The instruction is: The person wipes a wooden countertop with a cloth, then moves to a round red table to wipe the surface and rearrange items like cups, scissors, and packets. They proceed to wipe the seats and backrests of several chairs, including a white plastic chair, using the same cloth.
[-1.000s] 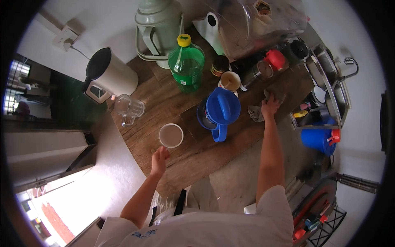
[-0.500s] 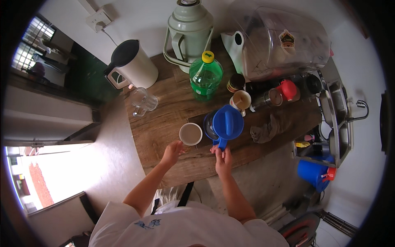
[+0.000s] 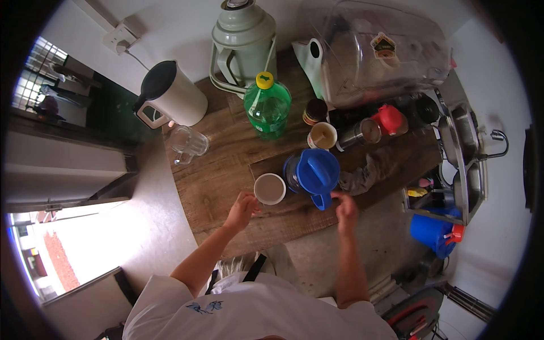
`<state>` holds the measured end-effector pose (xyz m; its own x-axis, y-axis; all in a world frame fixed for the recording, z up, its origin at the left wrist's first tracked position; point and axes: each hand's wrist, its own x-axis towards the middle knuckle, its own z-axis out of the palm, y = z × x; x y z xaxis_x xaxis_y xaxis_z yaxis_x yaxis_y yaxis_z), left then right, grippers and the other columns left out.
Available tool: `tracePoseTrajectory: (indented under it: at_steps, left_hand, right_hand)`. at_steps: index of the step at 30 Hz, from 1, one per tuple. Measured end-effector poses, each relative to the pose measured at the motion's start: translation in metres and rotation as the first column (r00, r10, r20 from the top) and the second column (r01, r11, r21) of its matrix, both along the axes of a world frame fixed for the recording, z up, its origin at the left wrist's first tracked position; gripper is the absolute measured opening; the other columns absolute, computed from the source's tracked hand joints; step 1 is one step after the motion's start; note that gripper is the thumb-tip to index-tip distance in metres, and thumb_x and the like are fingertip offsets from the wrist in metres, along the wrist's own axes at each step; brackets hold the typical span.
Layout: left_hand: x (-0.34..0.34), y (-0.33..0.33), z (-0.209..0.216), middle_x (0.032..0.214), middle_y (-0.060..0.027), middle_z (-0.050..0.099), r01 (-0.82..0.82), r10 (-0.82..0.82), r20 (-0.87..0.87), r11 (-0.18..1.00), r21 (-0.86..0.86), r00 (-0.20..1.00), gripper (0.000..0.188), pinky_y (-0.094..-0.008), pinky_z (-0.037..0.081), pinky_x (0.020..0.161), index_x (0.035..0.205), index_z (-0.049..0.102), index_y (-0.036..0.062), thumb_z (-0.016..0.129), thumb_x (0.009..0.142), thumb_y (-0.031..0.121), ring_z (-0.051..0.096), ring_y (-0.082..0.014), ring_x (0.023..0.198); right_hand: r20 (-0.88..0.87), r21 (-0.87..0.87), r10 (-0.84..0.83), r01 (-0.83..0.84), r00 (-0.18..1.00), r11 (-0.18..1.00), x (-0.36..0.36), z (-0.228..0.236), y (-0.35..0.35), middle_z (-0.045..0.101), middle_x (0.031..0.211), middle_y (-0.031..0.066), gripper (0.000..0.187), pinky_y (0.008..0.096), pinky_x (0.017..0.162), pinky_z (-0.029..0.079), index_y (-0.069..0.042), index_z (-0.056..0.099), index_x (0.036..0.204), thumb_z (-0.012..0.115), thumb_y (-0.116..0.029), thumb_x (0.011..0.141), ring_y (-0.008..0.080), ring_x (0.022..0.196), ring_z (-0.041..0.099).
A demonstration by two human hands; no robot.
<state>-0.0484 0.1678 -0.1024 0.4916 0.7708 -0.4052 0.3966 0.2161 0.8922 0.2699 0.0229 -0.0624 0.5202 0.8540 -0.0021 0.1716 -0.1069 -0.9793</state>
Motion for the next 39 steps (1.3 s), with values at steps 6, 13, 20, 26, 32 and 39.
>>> tracePoseTrajectory:
  at_steps: [6, 13, 20, 26, 32, 39]
  left_hand:
    - [-0.007, 0.017, 0.012, 0.122, -0.0164, 0.045, -0.011, 0.119, -0.278, 0.932, 0.363, 0.953, 0.076, -0.0434, 0.053, 0.079, 0.138, 0.033, 0.0053, 0.078, 0.084, 0.034, 0.061, -0.0309, 0.095]
    - [0.064, 0.147, 0.107, 0.144, -0.0220, 0.036, -0.115, 0.085, 0.078, 0.639, 0.760, 0.993, 0.126, -0.0454, 0.040, 0.109, 0.151, 0.019, 0.0040, 0.097, 0.053, 0.023, 0.042, -0.0373, 0.131]
    - [0.124, 0.188, 0.089, 0.144, -0.0216, 0.040, -0.212, 0.089, 0.194, 0.531, 0.820, 0.977, 0.123, -0.0452, 0.039, 0.109, 0.150, 0.024, 0.0030, 0.096, 0.053, 0.023, 0.044, -0.0389, 0.129]
    - [0.078, 0.186, 0.088, 0.137, -0.0176, 0.048, -0.186, -0.030, 0.348, 0.800, 0.571, 0.937, 0.115, -0.0435, 0.044, 0.105, 0.148, 0.027, 0.0037, 0.096, 0.057, 0.019, 0.052, -0.0341, 0.125]
    - [-0.062, 0.162, 0.094, 0.137, -0.0176, 0.048, -0.102, -0.105, 0.378, 0.867, 0.488, 0.920, 0.109, -0.0392, 0.046, 0.103, 0.148, 0.027, 0.0043, 0.093, 0.061, 0.009, 0.053, -0.0291, 0.124]
    - [-0.181, 0.135, 0.038, 0.132, -0.0158, 0.052, 0.039, -0.147, 0.260, 0.924, 0.380, 0.954, 0.095, -0.0383, 0.047, 0.100, 0.142, 0.035, 0.0043, 0.090, 0.065, 0.008, 0.056, -0.0282, 0.119]
  right_hand:
    - [0.822, -0.117, -0.103, 0.344, 0.559, 0.932, 0.142, -0.049, 0.011, 0.039, 0.149, 0.0211, 0.075, 0.0524, 0.110, 0.032, -0.009, 0.051, 0.138, 0.076, -0.048, 0.080, 0.0405, 0.139, 0.034]
    - [0.872, -0.189, -0.046, 0.421, 0.488, 0.887, 0.095, -0.091, 0.007, 0.048, 0.125, 0.0238, 0.058, 0.0576, 0.100, 0.037, -0.004, 0.053, 0.126, 0.075, -0.034, 0.081, 0.0451, 0.118, 0.045]
    - [0.743, -0.218, -0.094, 0.372, 0.663, 0.902, -0.079, -0.077, -0.040, 0.050, 0.111, 0.0230, 0.044, 0.0563, 0.091, 0.039, -0.003, 0.057, 0.110, 0.074, -0.018, 0.072, 0.0460, 0.106, 0.048]
    - [0.690, -0.234, -0.054, 0.293, 0.722, 0.927, -0.274, -0.067, -0.045, 0.055, 0.114, 0.0173, 0.035, 0.0501, 0.093, 0.040, -0.007, 0.062, 0.108, 0.073, -0.014, 0.076, 0.0376, 0.107, 0.051]
    - [0.564, -0.313, 0.274, -0.105, 0.779, 0.944, -0.380, -0.042, 0.062, 0.048, 0.131, 0.0152, 0.051, 0.0510, 0.103, 0.039, -0.007, 0.059, 0.124, 0.073, -0.011, 0.074, 0.0369, 0.123, 0.047]
    - [0.651, -0.293, -0.078, 0.345, 0.755, 0.892, -0.235, -0.088, 0.270, 0.036, 0.150, 0.0226, 0.068, 0.0527, 0.113, 0.031, 0.001, 0.046, 0.139, 0.071, -0.018, 0.079, 0.0431, 0.135, 0.037]
